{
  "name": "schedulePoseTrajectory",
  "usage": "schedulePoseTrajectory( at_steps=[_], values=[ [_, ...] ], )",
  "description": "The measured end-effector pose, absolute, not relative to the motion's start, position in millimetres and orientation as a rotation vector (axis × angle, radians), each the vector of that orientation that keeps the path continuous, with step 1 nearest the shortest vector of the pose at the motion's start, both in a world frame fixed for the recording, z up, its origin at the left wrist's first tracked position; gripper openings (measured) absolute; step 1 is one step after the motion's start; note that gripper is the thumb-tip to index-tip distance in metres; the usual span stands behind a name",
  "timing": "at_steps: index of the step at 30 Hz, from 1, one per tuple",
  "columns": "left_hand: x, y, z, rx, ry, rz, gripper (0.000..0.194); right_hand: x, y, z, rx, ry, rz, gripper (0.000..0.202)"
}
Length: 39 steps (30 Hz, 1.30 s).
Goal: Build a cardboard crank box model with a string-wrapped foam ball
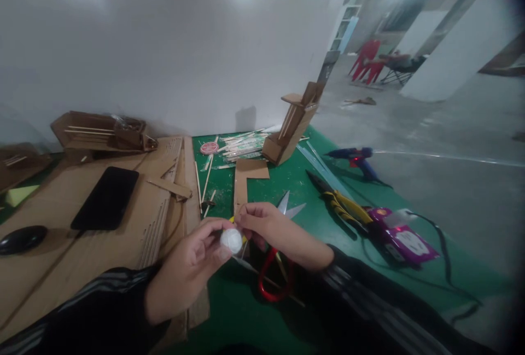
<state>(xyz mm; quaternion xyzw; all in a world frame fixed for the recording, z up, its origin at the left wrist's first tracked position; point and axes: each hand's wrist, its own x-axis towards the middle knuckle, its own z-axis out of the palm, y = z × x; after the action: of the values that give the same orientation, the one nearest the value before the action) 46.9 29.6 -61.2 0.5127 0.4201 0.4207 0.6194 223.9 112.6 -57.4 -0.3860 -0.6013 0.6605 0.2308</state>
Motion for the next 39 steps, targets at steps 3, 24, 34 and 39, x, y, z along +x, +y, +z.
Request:
schedulePoseTrajectory(
  at_steps=[3,24,34,39],
  values=[
    [47.7,31.7,-66.0,1.174,1.004,0.961,0.029,225.9,109.8,-51.4,-1.019,-1.608,1.842,0.024],
    [36.7,37.9,-69.2,1.027,1.032,1.151,0.033,220.6,96.5,-55.7,-0.926,-1.916,1.788,0.018],
    [41.8,28.4,-54.5,1.114,0.99,0.942,0.033,223.1,114.8,-64.9,-1.057,-1.735,1.838,0.011],
    [46.1,29.9,-61.4,1.149,1.018,0.967,0.03,227.4,115.6,-56.8,-1.039,-1.633,1.845,0.017]
  ],
)
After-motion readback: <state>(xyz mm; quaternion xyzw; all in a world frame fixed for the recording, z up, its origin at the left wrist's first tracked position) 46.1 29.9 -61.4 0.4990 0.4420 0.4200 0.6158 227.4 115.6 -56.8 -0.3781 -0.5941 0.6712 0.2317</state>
